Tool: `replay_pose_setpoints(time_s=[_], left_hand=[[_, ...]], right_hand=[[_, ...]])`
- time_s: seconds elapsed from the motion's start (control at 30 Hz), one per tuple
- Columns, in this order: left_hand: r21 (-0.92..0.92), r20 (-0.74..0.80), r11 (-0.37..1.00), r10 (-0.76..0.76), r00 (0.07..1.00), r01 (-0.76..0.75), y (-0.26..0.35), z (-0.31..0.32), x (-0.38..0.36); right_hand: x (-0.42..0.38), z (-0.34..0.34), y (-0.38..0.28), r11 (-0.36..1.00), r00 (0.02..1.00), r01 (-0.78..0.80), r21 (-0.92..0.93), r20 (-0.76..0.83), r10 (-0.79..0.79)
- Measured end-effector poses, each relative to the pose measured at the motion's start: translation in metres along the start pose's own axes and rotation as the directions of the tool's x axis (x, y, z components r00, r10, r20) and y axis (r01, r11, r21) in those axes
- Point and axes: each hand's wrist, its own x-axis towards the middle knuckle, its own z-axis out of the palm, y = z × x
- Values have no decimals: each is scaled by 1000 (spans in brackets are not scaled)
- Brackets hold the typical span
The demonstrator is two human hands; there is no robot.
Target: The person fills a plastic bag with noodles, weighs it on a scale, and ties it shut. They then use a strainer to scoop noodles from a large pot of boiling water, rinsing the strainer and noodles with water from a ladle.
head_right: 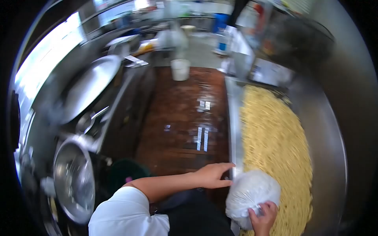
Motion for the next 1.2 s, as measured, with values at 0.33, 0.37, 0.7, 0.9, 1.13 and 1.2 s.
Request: replay_pose_setpoints(time_s=[0.33,0.37,0.7,0.9,1.13,1.2], left_hand=[[47,-58,885,-460,886,463,32,76,-260],[70,-41,876,-476,878,478,32,85,-282],[-91,-247,804,-590,769,587,94,86,-379],[-418,-87,785,-536,840,457,73,121,-399],[-846,-484,45,-481,731,-531,44,117,-477],[-781,-567,34,-460,683,-624,45,114,-542]], right_hand=[[10,28,41,980,980,157,-121,140,-139],[10,31,44,974,970,206,-93,146,-192],[15,-1,-28,713,899,-436,549,227,375],[-19,3,-130,688,970,-214,694,234,66],[-97,83,-312,309,828,-329,892,430,-359],[-148,81,-391,278,741,-385,880,475,-475]])
